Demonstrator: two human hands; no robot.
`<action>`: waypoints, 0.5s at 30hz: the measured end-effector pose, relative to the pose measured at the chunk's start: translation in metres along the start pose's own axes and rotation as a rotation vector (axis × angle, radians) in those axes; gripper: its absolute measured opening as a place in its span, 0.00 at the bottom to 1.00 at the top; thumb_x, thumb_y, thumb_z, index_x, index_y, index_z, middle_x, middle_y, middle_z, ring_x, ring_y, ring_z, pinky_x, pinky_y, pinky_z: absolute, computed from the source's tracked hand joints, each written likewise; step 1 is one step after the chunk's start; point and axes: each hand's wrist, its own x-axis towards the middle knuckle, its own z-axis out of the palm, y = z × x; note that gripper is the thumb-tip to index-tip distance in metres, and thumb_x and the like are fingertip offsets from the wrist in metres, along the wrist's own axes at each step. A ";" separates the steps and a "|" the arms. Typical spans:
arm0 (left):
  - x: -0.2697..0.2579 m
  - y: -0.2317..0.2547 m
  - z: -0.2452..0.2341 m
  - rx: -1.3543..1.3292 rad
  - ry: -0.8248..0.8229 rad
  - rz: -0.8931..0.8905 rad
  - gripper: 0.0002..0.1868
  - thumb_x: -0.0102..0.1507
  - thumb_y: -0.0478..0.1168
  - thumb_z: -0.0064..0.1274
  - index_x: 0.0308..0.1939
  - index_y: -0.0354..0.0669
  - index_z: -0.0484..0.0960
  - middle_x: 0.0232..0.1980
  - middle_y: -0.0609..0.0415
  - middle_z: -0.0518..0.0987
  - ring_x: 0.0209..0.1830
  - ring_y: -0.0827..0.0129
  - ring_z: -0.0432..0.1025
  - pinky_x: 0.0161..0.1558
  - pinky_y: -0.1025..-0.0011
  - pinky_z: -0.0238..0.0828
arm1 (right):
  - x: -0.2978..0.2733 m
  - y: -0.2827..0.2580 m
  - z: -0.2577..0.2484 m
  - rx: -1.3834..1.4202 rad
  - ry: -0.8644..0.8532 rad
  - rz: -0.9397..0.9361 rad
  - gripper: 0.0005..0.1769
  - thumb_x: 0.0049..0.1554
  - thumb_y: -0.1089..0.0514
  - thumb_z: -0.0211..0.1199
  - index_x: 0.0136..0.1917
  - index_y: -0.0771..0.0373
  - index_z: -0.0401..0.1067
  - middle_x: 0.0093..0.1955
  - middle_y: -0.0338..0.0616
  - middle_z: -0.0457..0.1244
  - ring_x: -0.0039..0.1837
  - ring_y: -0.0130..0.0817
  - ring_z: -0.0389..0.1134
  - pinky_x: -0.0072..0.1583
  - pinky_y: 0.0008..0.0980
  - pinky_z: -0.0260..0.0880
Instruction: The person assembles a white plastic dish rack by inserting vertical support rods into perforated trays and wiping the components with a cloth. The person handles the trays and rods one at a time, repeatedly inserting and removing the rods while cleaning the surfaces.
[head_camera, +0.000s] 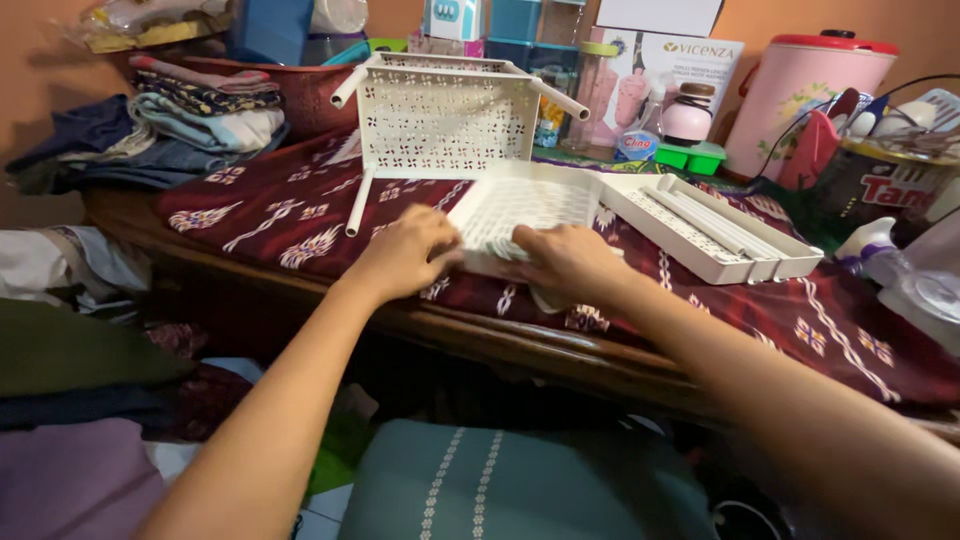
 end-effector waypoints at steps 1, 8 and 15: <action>0.003 -0.003 0.008 -0.032 0.091 0.046 0.21 0.59 0.53 0.64 0.47 0.43 0.83 0.51 0.47 0.79 0.58 0.48 0.68 0.56 0.55 0.66 | 0.005 -0.006 0.003 0.059 0.069 0.047 0.22 0.60 0.40 0.62 0.47 0.62 0.66 0.32 0.59 0.66 0.37 0.62 0.68 0.41 0.57 0.67; 0.012 -0.076 0.022 -0.224 0.039 0.013 0.12 0.62 0.45 0.61 0.44 0.43 0.82 0.67 0.54 0.78 0.72 0.53 0.65 0.79 0.54 0.45 | 0.011 -0.021 0.001 0.510 -0.015 0.044 0.26 0.61 0.37 0.56 0.55 0.62 0.66 0.40 0.58 0.67 0.41 0.51 0.72 0.44 0.49 0.71; 0.004 -0.136 0.036 -0.484 -0.182 -0.113 0.06 0.61 0.38 0.60 0.40 0.42 0.83 0.73 0.50 0.70 0.74 0.57 0.61 0.73 0.59 0.47 | 0.007 0.014 0.013 0.183 0.000 -0.149 0.25 0.65 0.35 0.56 0.58 0.59 0.69 0.49 0.53 0.69 0.56 0.49 0.71 0.61 0.52 0.65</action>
